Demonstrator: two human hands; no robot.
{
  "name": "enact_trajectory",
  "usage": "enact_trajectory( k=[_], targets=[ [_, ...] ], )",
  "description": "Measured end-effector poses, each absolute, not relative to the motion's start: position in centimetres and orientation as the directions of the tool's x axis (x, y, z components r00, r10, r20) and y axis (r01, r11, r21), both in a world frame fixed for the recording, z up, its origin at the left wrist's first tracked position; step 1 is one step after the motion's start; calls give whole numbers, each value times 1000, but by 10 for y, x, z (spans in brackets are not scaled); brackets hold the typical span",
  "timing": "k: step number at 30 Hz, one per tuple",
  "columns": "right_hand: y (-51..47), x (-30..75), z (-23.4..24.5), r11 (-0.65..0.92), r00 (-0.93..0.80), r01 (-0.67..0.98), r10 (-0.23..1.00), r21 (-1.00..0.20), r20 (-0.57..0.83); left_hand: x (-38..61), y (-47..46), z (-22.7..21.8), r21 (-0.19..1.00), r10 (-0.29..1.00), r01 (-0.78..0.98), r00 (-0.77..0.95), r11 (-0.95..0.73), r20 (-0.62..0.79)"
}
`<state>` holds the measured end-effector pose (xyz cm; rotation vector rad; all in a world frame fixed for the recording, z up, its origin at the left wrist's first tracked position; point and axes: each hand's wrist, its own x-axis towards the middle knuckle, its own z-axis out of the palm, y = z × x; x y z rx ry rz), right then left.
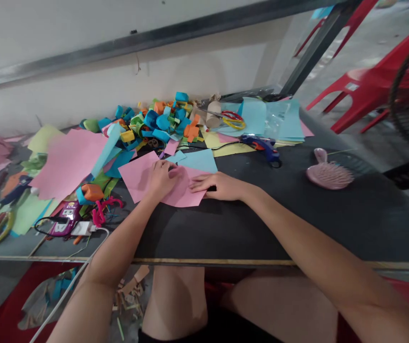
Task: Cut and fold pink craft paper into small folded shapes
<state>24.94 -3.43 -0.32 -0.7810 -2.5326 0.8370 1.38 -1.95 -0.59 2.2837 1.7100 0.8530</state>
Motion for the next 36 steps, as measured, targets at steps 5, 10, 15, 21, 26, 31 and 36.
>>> enact_trajectory(
  k=[5,10,15,21,26,31,36],
  targets=[
    [-34,249,-10,637,-613,311,702,-706,363,17,-20,0,593,879,690,135,-415,458],
    [-37,244,-11,537,-477,362,809,-762,344,24,-25,-2,801,935,500,55,-330,351],
    [-42,233,-7,497,-289,488,868,-717,405,33,-27,-5,927,966,288,159,-242,203],
    [-44,230,-2,441,-181,547,892,-711,415,33,-28,0,889,962,366,125,-274,244],
    [-43,231,-2,437,-180,552,894,-710,410,34,-32,2,893,952,338,177,-299,251],
    [-44,230,-3,469,-166,556,872,-686,461,37,-37,2,856,944,402,194,-324,267],
    [-45,231,-3,505,-159,553,845,-663,510,37,-40,3,834,933,418,166,-361,321]
  ],
)
